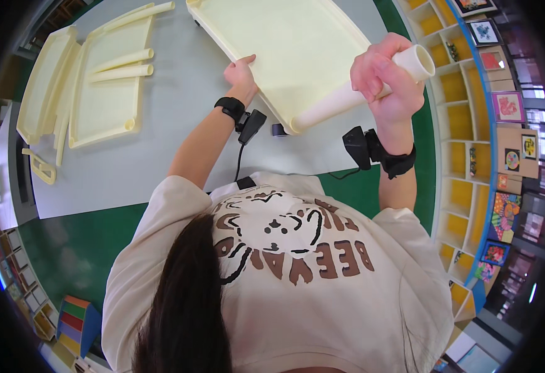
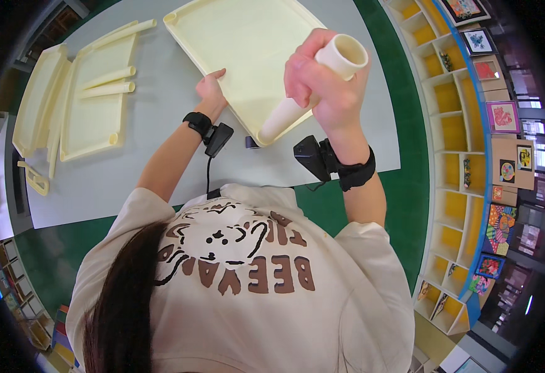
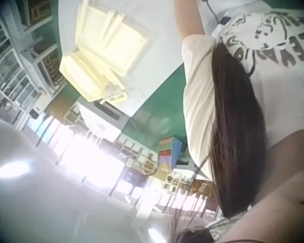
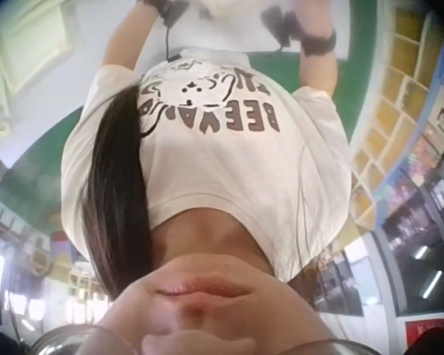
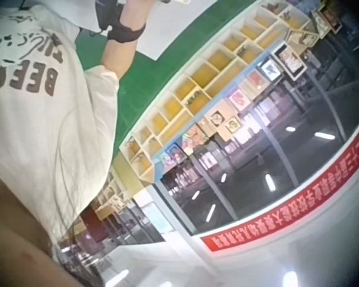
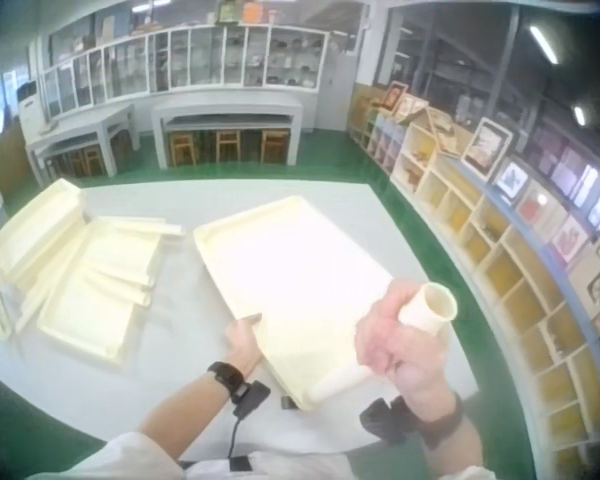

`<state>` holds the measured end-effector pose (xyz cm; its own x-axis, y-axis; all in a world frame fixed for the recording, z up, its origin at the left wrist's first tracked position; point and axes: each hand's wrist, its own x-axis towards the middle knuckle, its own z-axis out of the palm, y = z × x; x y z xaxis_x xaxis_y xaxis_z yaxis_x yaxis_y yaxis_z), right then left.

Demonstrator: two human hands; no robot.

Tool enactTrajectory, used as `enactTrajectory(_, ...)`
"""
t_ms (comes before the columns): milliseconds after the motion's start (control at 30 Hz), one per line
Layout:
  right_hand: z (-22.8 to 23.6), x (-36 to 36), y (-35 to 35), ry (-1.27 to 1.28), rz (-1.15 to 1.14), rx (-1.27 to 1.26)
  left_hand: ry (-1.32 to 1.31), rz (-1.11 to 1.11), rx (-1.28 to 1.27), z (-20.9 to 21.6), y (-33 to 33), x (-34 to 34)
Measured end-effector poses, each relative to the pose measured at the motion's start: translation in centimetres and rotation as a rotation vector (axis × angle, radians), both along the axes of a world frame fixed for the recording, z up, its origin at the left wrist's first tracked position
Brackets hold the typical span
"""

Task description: Assembling a three-tier plastic rolling cart by attaching shelves and support poles.

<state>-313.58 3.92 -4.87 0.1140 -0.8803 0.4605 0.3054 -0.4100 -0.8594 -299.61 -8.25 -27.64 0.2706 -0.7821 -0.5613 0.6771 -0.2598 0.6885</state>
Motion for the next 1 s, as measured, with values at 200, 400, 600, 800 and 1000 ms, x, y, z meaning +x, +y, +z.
enactTrajectory(200, -0.3, -0.6, 0.5, -0.025, -0.124, -0.008, -0.139, 0.021, 0.044, 0.7, 0.9, -0.1)
enactTrajectory(400, 0.2, -0.6, 1.6, 0.018, -0.221, 0.003, -0.062, 0.045, 0.039, 1.3, 1.7, 0.1)
enactTrajectory(600, -0.2, -1.3, 2.5, 0.07, -0.217, -0.008, -0.097, -0.028, 0.058, 1.8, 2.9, 0.7)
enactTrajectory(800, 0.2, 0.2, 2.5, 0.012, -0.287, 0.008, -0.084, -0.074, 0.012, 1.2, 3.9, 0.9)
enactTrajectory(1000, -0.7, 3.3, 3.7, 0.115, -0.771, 0.01, -0.321, -0.024, 0.032, -0.7, 3.8, 0.2)
